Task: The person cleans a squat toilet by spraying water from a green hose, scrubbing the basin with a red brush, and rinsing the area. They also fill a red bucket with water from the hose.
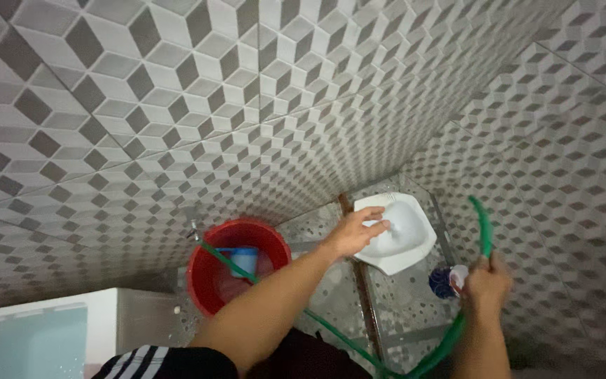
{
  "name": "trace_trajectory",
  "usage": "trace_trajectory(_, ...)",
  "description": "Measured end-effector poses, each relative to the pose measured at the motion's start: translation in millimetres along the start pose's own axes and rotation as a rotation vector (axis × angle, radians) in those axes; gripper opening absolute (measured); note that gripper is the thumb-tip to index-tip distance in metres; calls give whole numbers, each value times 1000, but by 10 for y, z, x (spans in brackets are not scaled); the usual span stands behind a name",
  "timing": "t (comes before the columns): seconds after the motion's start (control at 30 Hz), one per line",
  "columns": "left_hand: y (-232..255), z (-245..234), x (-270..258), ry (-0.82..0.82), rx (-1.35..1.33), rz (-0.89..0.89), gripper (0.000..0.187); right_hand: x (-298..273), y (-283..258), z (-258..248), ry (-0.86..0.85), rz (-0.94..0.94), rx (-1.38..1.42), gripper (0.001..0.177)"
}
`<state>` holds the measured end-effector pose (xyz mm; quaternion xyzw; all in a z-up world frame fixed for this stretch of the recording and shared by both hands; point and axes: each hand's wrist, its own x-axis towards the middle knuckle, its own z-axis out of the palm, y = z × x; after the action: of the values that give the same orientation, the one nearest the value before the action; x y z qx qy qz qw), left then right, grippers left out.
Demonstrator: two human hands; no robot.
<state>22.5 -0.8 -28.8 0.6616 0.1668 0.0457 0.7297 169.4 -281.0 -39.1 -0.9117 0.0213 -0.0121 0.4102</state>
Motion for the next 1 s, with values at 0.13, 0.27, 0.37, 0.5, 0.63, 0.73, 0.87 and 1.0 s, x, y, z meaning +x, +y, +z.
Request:
trace_trajectory(0.13, -28, 27, 29, 2, 37, -49, 67, 99, -27, 0, 69, -33, -2, 38)
trace_trajectory(0.27, -37, 29, 57, 10, 87, -21, 67, 267, 94, 46, 115, -75, -229, 39)
trace_trajectory(0.37, -60, 52, 54, 32, 112, 11, 66, 411, 273, 72, 46, 33, -217, 41)
trace_trajectory(0.5, -65, 38, 73, 36, 64, -30, 67, 553, 461, 96, 167, -391, -322, 34)
trace_trajectory(0.63, -66, 17, 62, 43, 57, -22, 67, 521, 419, 94, 6, -109, -174, 33)
trace_trajectory(0.73, -48, 9, 86, 59, 100, -8, 67, 444, 248, 79, -9, -28, -78, 40)
trace_trajectory(0.87, -82, 6, 75, 49, 93, 6, 67, 378, 115, 60, -1, -59, -115, 41)
trace_trajectory(1.0, -84, 1, 126, 38, 90, 26, 67, 467, 144, 119, -25, 8, 1, 44)
